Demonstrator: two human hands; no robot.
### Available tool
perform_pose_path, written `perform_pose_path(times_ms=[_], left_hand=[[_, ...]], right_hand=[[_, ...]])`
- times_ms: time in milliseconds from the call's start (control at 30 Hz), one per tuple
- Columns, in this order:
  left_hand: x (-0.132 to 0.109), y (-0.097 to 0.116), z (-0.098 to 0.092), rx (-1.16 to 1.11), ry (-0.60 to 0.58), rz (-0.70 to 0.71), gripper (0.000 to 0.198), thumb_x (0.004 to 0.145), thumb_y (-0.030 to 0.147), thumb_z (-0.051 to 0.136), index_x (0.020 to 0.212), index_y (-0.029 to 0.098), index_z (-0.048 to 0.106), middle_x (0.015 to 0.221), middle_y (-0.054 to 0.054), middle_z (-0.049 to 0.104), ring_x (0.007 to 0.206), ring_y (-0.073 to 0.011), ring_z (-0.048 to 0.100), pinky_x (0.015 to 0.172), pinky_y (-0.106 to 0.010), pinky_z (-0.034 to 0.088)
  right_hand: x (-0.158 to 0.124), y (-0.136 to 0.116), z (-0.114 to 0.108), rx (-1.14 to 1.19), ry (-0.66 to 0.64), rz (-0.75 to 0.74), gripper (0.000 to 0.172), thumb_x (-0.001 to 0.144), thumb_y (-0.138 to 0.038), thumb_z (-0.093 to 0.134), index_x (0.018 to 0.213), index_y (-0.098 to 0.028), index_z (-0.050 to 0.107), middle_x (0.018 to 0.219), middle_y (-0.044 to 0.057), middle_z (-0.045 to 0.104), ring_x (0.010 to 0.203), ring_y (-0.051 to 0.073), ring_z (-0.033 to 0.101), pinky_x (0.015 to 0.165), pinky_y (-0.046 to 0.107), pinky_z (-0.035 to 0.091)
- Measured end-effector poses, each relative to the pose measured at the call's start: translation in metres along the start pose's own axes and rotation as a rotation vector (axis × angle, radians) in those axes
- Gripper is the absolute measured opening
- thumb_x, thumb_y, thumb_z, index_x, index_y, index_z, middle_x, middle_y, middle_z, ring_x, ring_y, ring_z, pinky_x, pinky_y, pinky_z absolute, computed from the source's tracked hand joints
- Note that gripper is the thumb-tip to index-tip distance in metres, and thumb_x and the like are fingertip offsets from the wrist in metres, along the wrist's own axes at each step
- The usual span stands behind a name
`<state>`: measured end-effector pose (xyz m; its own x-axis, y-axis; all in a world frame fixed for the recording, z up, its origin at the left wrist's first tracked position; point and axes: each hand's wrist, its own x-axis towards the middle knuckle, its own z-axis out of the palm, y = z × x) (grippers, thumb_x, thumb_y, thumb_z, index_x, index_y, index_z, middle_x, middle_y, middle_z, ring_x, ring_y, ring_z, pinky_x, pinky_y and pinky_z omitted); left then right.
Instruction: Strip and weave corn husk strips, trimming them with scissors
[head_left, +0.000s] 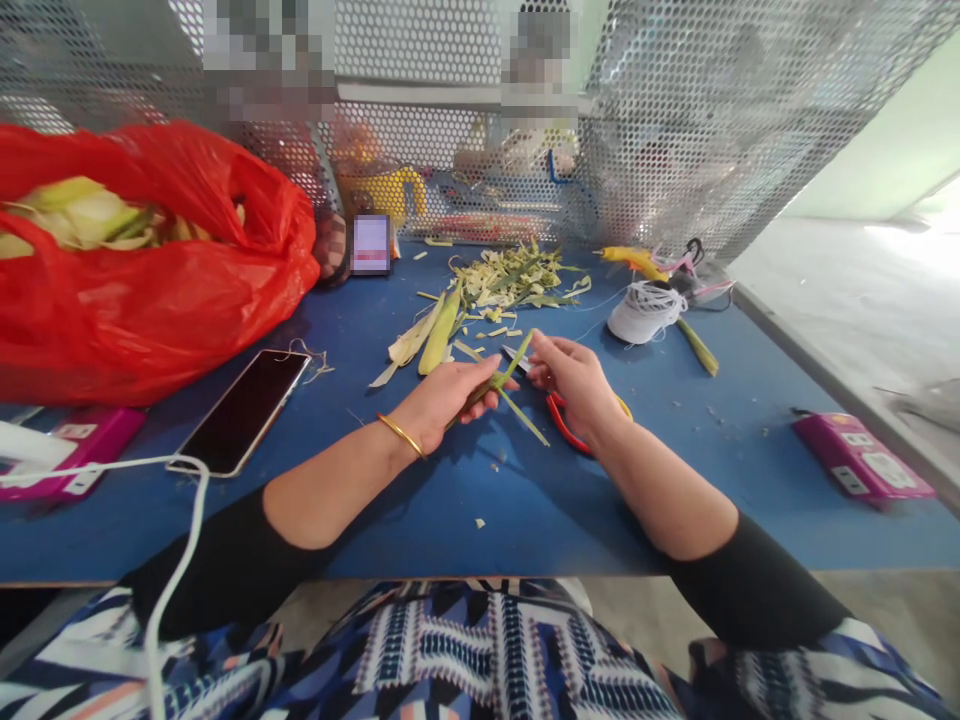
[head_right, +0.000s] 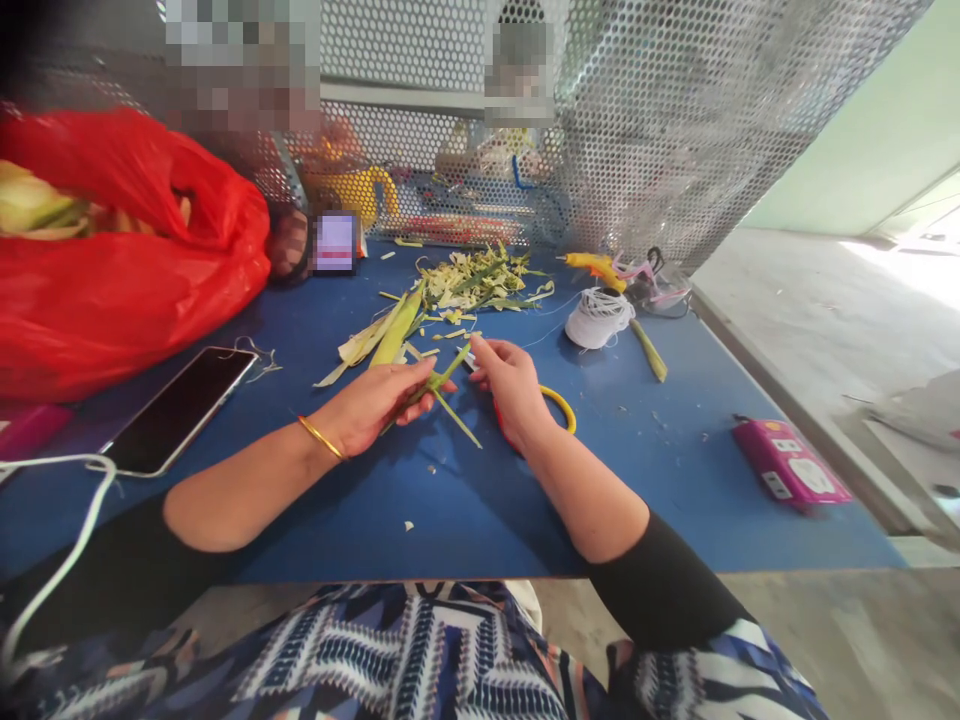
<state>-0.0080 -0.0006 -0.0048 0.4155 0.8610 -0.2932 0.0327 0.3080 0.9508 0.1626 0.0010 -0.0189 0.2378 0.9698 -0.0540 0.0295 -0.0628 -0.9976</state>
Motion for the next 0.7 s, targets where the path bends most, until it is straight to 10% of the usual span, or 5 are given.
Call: perform_pose_path(times_ms=[167,400,567,700], left_hand=[[0.0,0.0,0.002,0.056,0.039,-0.01,0.025,0.078,0.036,0.076,0.067,0.015,0.071,0.052,0.002,0.055,0.045,-0.0054,0.043,0.043,-0.019,0.028],[0.003,-0.004,0.001,-0.042,0.02,-0.036,0.019,0.076,0.032,0.08,0.072,0.014,0.077,0.054,-0.002,0.065,0.048,-0.0086,0.054,0.049,-0.021,0.038],[0.004,0.001,-0.004,-0.293,-0.009,0.037,0.025,0.068,0.03,0.087,0.087,0.016,0.081,0.086,-0.008,0.079,0.082,-0.0164,0.072,0.079,-0.027,0.053],[0.006,0.002,-0.005,-0.364,0.019,0.16,0.025,0.064,0.028,0.089,0.084,0.015,0.081,0.091,-0.009,0.08,0.095,-0.0201,0.071,0.094,-0.033,0.051]], right_hand=[[-0.011,-0.004,0.005,0.066,-0.311,0.011,0.043,0.06,-0.055,0.083,0.057,-0.019,0.06,0.055,-0.002,0.058,0.051,0.008,0.045,0.051,0.025,0.036],[-0.008,0.002,0.006,-0.021,-0.15,-0.102,0.029,0.07,-0.045,0.071,0.059,-0.021,0.058,0.054,-0.003,0.057,0.052,0.012,0.051,0.055,0.028,0.042],[-0.018,-0.014,0.002,-0.281,0.181,-0.521,0.016,0.081,-0.037,0.065,0.073,-0.022,0.062,0.067,-0.001,0.064,0.064,0.014,0.055,0.066,0.029,0.045],[-0.032,-0.011,0.007,-0.449,-0.091,-0.548,0.025,0.086,-0.037,0.063,0.066,-0.022,0.063,0.066,0.0,0.063,0.065,0.015,0.055,0.065,0.029,0.042]])
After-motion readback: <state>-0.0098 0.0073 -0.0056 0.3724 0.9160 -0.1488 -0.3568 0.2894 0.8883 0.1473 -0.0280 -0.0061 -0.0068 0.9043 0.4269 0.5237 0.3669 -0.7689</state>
